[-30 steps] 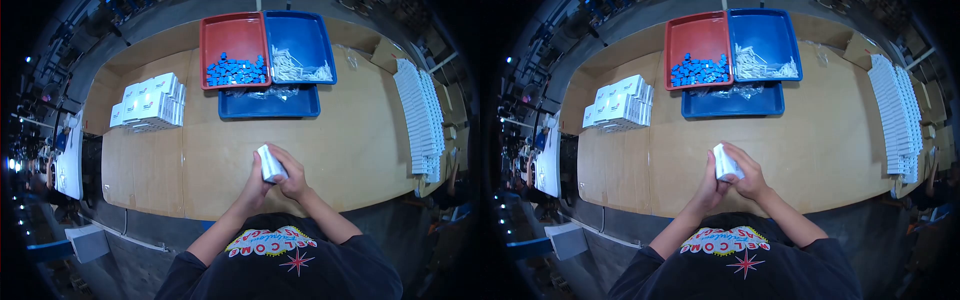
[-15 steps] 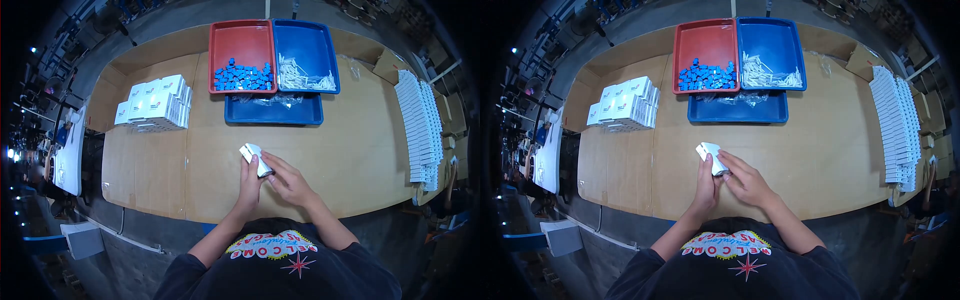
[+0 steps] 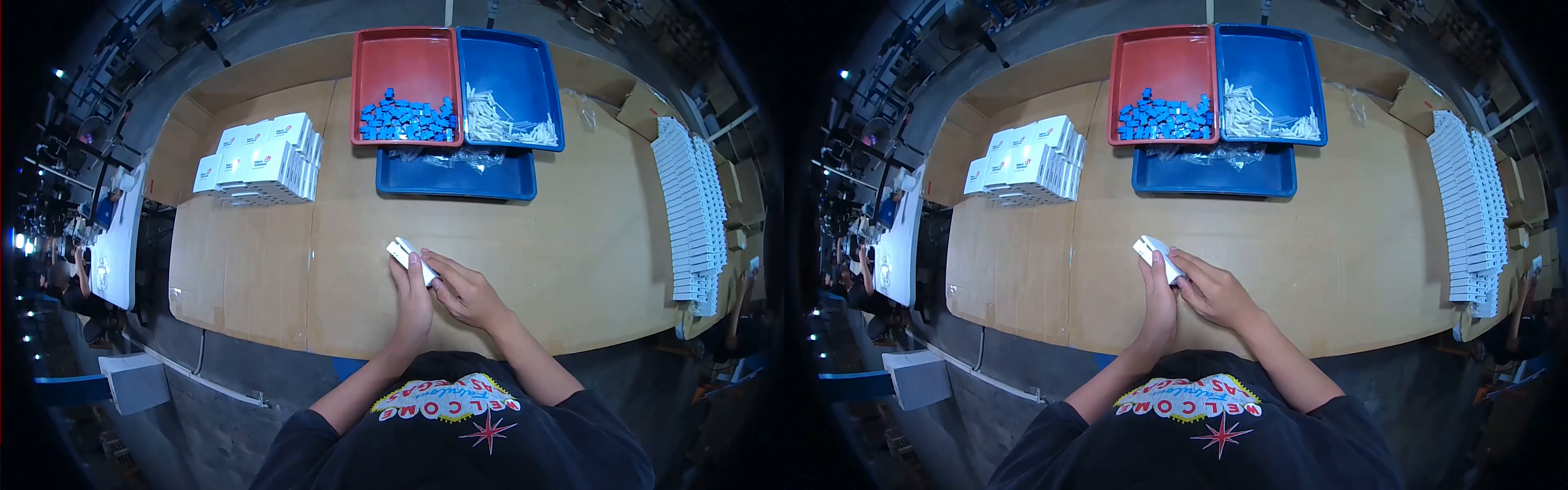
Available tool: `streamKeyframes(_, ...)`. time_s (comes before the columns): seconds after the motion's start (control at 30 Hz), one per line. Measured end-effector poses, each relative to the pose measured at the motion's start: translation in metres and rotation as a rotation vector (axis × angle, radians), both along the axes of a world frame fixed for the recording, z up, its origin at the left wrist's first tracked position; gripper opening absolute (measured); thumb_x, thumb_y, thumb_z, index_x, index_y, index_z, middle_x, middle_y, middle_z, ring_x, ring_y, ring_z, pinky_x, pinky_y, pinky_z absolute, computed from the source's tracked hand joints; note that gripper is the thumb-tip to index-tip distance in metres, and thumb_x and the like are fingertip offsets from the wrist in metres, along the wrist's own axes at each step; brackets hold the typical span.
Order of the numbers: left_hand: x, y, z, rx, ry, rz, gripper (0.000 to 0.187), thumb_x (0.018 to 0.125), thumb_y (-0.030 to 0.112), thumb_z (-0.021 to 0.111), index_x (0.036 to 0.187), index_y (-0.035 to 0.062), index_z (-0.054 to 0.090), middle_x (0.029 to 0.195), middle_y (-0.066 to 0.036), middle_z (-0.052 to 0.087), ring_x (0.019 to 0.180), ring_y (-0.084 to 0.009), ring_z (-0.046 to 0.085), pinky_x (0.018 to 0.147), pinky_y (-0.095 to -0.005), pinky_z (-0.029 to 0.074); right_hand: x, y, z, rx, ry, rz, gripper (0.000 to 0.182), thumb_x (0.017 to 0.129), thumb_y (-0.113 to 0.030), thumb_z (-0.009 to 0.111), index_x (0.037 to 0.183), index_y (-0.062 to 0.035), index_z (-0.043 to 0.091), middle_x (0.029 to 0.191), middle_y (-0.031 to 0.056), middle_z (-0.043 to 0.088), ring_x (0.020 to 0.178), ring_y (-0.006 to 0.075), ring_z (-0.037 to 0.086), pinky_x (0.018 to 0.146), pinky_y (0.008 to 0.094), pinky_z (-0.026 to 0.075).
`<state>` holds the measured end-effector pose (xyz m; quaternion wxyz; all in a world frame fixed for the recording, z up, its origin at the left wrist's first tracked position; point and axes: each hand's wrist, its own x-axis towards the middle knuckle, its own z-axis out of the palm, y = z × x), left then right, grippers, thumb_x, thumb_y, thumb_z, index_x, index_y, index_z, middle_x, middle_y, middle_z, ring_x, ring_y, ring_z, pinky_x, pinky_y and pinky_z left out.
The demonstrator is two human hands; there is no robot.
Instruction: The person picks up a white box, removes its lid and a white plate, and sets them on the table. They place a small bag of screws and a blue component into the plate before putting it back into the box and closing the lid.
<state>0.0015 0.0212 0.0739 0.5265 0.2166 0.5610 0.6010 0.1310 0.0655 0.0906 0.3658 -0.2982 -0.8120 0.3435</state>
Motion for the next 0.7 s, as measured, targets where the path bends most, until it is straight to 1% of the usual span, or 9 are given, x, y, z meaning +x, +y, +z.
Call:
streamKeyframes(0.1,0.001,0.001,-0.001,-0.018,-0.005,-0.029,0.063,0.114,0.044,0.039,0.162,0.0099,0.017,0.143,-0.013,0.044,0.129,-0.021,0.048,0.111,-0.0383,0.039,-0.001,-0.001,-0.001,0.001,0.012,-0.017,0.043,0.096,-0.004,0.065,0.138,0.0028,0.06,0.137,0.0224,0.066,0.113,0.0388,0.071,0.093,0.0419,0.061)
streamKeyframes(0.2,0.007,0.003,-0.005,-0.007,-0.073,0.025,0.059,0.114,0.041,0.04,0.161,0.012,0.019,0.136,-0.012,0.047,0.124,-0.0199,0.05,0.109,-0.0372,0.041,-0.002,-0.005,-0.009,-0.063,0.016,-0.029,0.044,0.097,-0.005,0.064,0.14,0.0017,0.058,0.135,0.0232,0.067,0.108,0.0398,0.072,0.091,0.0424,0.061)
streamKeyframes(0.27,0.006,0.004,-0.01,-0.007,-0.059,0.018,0.056,0.114,0.04,0.04,0.159,0.0131,0.021,0.13,-0.01,0.049,0.12,-0.0185,0.052,0.105,-0.036,0.043,-0.004,-0.009,-0.01,-0.099,0.025,-0.04,0.046,0.097,-0.005,0.064,0.142,0.0009,0.057,0.134,0.0237,0.067,0.106,0.0402,0.073,0.09,0.0426,0.061)
streamKeyframes(0.4,0.007,0.007,-0.017,0.003,-0.015,0.063,0.052,0.114,0.038,0.041,0.157,0.0141,0.024,0.122,-0.008,0.051,0.112,-0.0155,0.054,0.097,-0.0332,0.046,-0.009,-0.009,-0.017,0.027,0.036,-0.057,0.049,0.098,-0.004,0.063,0.146,0.0005,0.055,0.135,0.0241,0.067,0.109,0.0403,0.072,0.09,0.0424,0.061)
streamKeyframes(0.47,0.007,0.008,-0.016,0.021,-0.031,0.067,0.052,0.114,0.039,0.041,0.157,0.0128,0.026,0.121,-0.007,0.052,0.11,-0.0145,0.054,0.095,-0.0328,0.047,-0.01,-0.006,-0.019,0.091,0.033,-0.056,0.05,0.098,-0.004,0.063,0.147,0.0002,0.054,0.135,0.024,0.067,0.11,0.0403,0.072,0.09,0.0423,0.061)
streamKeyframes(0.5,0.007,0.009,-0.01,0.027,-0.039,0.066,0.051,0.114,0.039,0.041,0.156,0.0121,0.027,0.121,-0.007,0.052,0.109,-0.014,0.054,0.094,-0.0325,0.047,-0.01,-0.005,-0.018,0.082,0.039,-0.054,0.05,0.097,-0.003,0.063,0.147,0.0003,0.054,0.135,0.0242,0.067,0.112,0.0402,0.072,0.09,0.0424,0.061)
streamKeyframes(0.6,0.006,0.007,0.009,0.032,-0.145,-0.012,0.069,0.115,0.04,0.039,0.167,0.0031,0.011,0.153,-0.016,0.042,0.136,-0.0217,0.044,0.114,-0.0345,0.036,-0.008,-0.001,-0.017,0.066,0.049,-0.056,0.051,0.097,-0.002,0.063,0.147,0.0006,0.054,0.135,0.025,0.066,0.113,0.0398,0.071,0.09,0.0424,0.062)
streamKeyframes(0.67,0.009,0.006,0.004,0.044,-0.145,-0.003,0.067,0.116,0.039,0.038,0.166,0.0036,0.014,0.149,-0.015,0.045,0.132,-0.0201,0.046,0.112,-0.0339,0.038,-0.006,0.001,-0.018,0.075,0.046,-0.052,0.051,0.096,-0.002,0.063,0.146,0.0008,0.055,0.134,0.0257,0.066,0.113,0.0394,0.072,0.089,0.0421,0.062)
streamKeyframes(0.7,0.01,0.006,0.0,0.051,-0.145,0.003,0.066,0.116,0.039,0.038,0.166,0.0038,0.015,0.147,-0.014,0.046,0.13,-0.0194,0.048,0.111,-0.0336,0.039,-0.005,0.001,-0.018,0.071,0.036,-0.045,0.051,0.096,-0.001,0.063,0.146,0.0008,0.055,0.134,0.0253,0.067,0.11,0.0388,0.073,0.088,0.0419,0.062)
